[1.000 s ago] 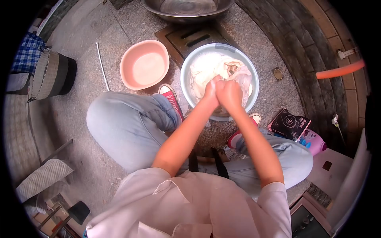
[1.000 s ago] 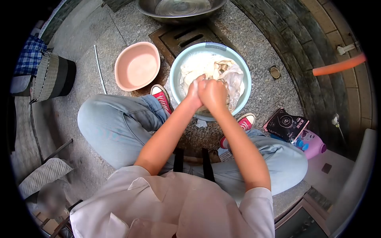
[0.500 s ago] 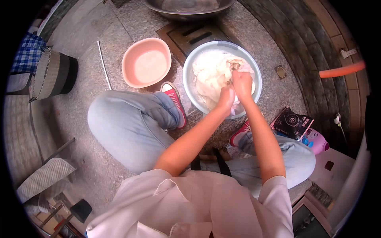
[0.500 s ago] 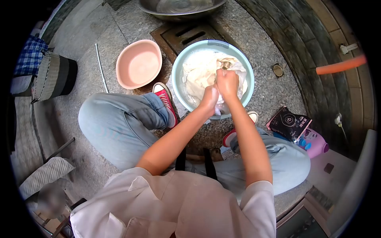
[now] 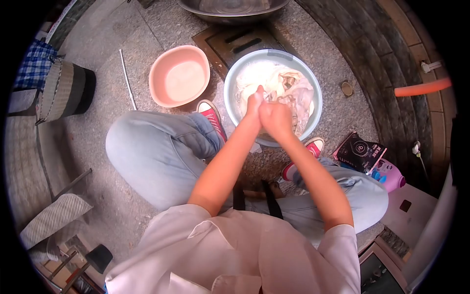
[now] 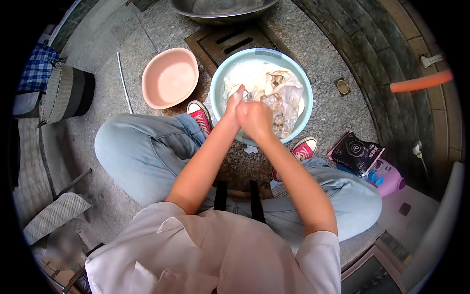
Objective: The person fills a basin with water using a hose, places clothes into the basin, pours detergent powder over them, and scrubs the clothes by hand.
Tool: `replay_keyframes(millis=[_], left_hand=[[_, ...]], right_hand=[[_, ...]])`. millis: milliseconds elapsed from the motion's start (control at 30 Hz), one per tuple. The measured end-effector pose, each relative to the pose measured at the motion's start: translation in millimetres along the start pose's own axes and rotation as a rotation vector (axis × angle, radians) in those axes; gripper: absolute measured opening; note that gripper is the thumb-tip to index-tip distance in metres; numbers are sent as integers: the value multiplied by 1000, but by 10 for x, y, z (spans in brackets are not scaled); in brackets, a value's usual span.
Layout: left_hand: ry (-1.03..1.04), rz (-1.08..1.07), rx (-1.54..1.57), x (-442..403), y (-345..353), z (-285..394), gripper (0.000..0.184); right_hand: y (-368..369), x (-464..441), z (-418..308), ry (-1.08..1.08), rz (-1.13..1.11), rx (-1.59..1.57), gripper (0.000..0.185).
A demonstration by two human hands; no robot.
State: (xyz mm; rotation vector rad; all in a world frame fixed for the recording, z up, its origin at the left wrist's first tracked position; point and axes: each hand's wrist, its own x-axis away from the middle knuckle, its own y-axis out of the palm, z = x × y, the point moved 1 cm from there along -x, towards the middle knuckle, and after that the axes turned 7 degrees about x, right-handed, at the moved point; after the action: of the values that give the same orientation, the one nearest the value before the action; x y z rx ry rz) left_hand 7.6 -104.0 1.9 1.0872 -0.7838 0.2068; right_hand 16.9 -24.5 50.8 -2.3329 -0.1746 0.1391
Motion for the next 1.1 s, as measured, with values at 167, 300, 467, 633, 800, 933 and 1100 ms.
replay_keyframes(millis=[167, 300, 467, 633, 800, 933, 1100], left_hand=[[62, -70, -451, -8, 86, -346, 31], [83, -32, -59, -72, 69, -308, 33], [-50, -67, 188, 21, 135, -204, 34], [113, -16, -69, 23, 221, -167, 36], [163, 121, 80, 65, 104, -186, 39], [138, -79, -312, -60, 67, -421, 36], [-36, -94, 120, 0, 33, -22, 34]], right_hand=[[-146, -322, 208, 205, 85, 86, 39], [-173, -82, 0, 109, 51, -31, 38], [-74, -137, 46, 66, 60, 356, 36], [-152, -109, 39, 146, 1, 226, 36], [-31, -64, -20, 119, -36, 369, 39], [-201, -326, 159, 380, 54, 283, 41], [-89, -63, -109, 120, -84, 407, 37]])
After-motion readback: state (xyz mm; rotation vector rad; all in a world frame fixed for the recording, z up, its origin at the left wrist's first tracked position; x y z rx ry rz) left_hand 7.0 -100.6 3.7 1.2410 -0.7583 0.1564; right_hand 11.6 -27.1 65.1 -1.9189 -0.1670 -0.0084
